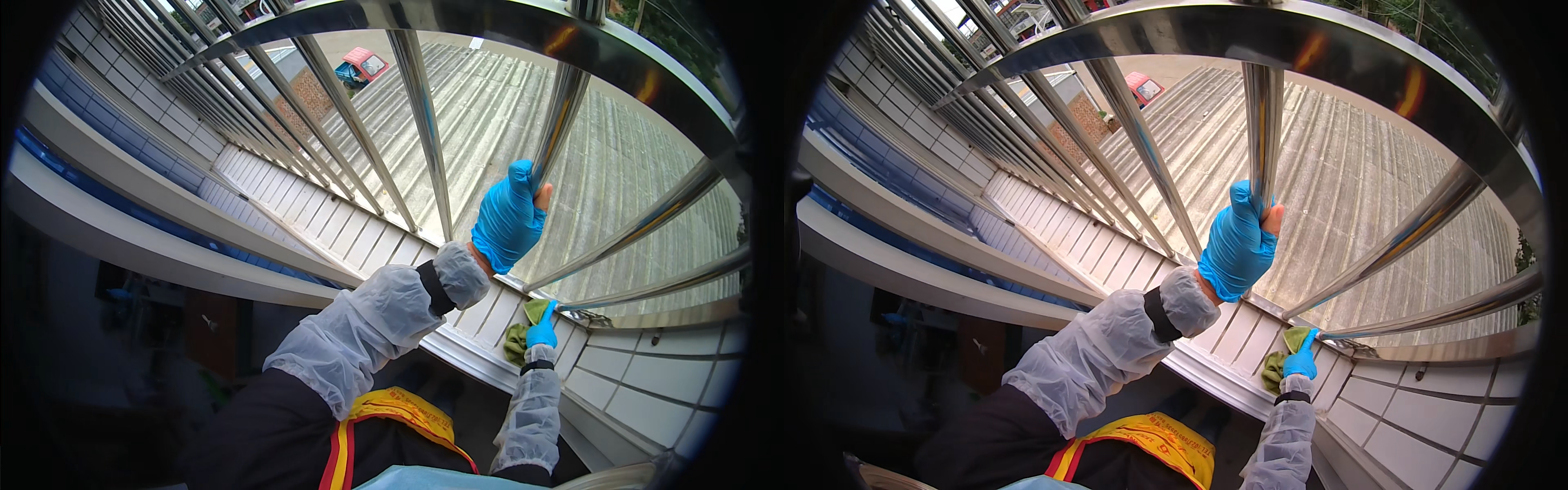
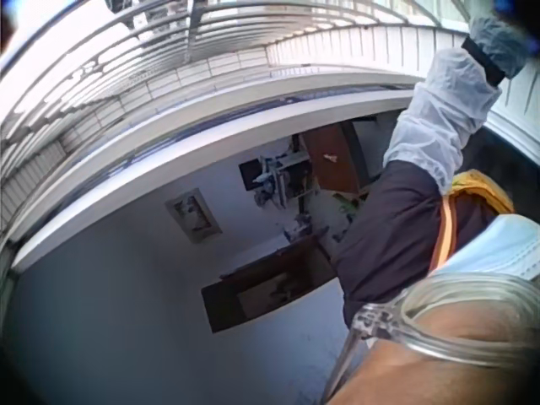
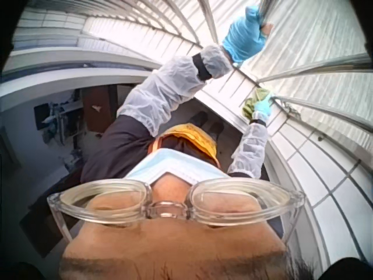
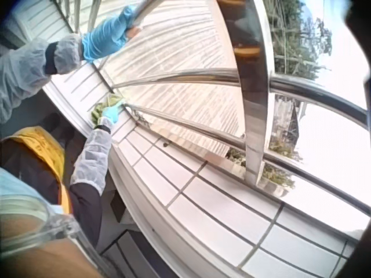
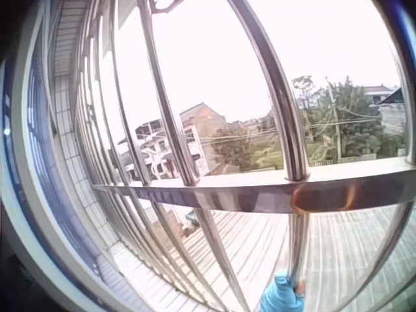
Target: The person wipes the interior window frame and glass with a green cloth, moving along the frame and across the pane. The person also wipes the metal security bars and the window sill while standing inside a room.
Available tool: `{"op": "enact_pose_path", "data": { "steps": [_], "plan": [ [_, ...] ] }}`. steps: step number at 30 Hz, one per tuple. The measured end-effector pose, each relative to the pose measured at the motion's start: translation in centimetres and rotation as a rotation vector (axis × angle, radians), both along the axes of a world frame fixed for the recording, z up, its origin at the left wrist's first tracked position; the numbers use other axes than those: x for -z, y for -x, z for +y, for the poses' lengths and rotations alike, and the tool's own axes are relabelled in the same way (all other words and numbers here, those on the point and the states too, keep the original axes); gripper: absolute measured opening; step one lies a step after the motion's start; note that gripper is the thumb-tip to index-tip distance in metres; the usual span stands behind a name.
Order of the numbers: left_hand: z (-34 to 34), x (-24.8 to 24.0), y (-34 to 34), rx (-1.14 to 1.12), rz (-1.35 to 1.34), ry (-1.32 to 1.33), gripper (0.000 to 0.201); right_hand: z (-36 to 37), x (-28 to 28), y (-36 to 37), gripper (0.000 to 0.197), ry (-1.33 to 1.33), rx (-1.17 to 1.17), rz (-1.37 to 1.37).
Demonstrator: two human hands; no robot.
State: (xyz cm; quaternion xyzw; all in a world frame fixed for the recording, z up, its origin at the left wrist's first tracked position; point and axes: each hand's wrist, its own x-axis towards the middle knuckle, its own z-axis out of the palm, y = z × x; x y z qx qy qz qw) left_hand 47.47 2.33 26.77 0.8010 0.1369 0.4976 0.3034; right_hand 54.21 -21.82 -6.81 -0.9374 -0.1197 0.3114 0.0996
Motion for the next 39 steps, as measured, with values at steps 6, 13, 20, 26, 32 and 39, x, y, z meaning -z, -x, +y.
{"op": "enact_pose_path", "data": {
  "steps": [6, 13, 20, 26, 32, 39],
  "plan": [
    [-0.1, -0.1, 0.4, 0.027, -0.007, 0.049, 0.02, 0.2, -16.3, 0.6, 0.049, -0.784, 0.035, -0.841],
    [-0.1, 0.0, 0.2, 0.021, 0.007, 0.026, 0.021, 0.8, -21.7, -5.4, 0.044, -0.559, -0.242, -1.558],
    [0.3, 0.5, 0.1, 0.031, 0.021, -0.029, 0.027, 0.8, -3.2, -2.9, 0.023, -0.35, -0.284, -1.13],
    [0.6, 1.4, -0.2, 0.115, 0.042, 0.07, 0.015, 1.0, -8.6, 0.6, 0.014, -0.373, 0.168, -0.156],
    [0.2, 1.0, -0.2, 0.088, 0.056, 0.089, 0.017, -1.2, -34.6, 1.3, 0.035, -0.628, -0.026, -1.483],
    [0.2, 1.4, -0.6, 0.11, 0.04, 0.046, 0.018, -0.6, -35.3, -5.5, 0.047, -0.546, -0.026, -1.758]
  ]
}}
